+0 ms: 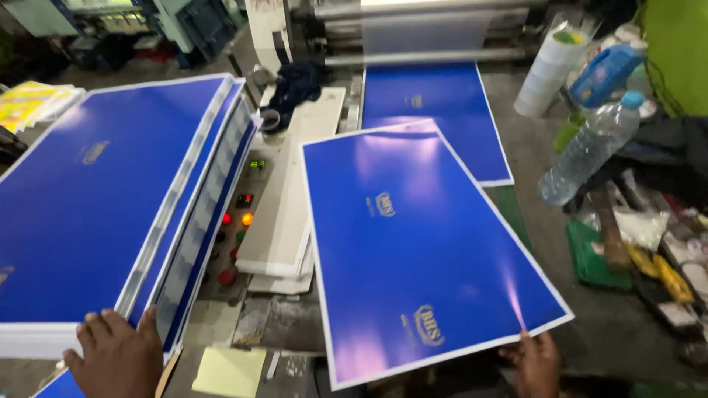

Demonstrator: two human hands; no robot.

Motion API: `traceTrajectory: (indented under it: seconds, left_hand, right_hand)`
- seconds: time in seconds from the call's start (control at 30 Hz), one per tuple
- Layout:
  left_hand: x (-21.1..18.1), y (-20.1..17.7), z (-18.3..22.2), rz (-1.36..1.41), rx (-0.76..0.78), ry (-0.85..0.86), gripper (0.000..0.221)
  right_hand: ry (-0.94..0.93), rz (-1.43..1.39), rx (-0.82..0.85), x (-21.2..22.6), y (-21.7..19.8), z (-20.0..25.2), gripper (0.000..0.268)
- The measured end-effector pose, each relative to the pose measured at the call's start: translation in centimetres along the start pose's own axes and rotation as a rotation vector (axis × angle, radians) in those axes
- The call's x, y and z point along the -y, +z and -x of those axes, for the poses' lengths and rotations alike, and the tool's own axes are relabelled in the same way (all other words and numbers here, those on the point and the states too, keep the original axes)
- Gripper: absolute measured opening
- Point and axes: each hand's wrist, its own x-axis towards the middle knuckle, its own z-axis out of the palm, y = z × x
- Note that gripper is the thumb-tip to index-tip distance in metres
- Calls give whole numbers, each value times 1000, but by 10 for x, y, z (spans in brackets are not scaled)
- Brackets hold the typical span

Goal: Manually inspect and stack large printed blue paper sheets in a printing facility.

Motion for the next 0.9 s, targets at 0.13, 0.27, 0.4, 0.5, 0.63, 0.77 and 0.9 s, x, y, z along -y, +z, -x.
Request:
traceTrajectory:
  seconds: [0.13,0.27,0.4,0.5,0.63,0.77,0.9]
  left_hand:
    - [13,-49,9,189,-53,44,56]
    - [18,-70,-13,111,-25,60,57]
    - [45,18,-23,52,-157,163,66]
    - [46,8,-38,110,-15,151,61]
    - [58,-62,-87,164,-15,139,57]
    - [72,-92,-99,230,-11,118,52]
    - [56,-104,-77,300,-11,101,48]
  right_hand:
    - [-70,49,-30,19,-23,23,32]
    - [-94,134,-193,47,-28,54,35]
    - [-165,122,-253,58,-43,68,44]
    - [-78,177,-278,36,-83,47,46]
    - [-64,244,-295,35,-94,48,47]
    - [-117,180,-100,-4,-128,16,45]
    - [-50,254,-129,0,-109,17,42]
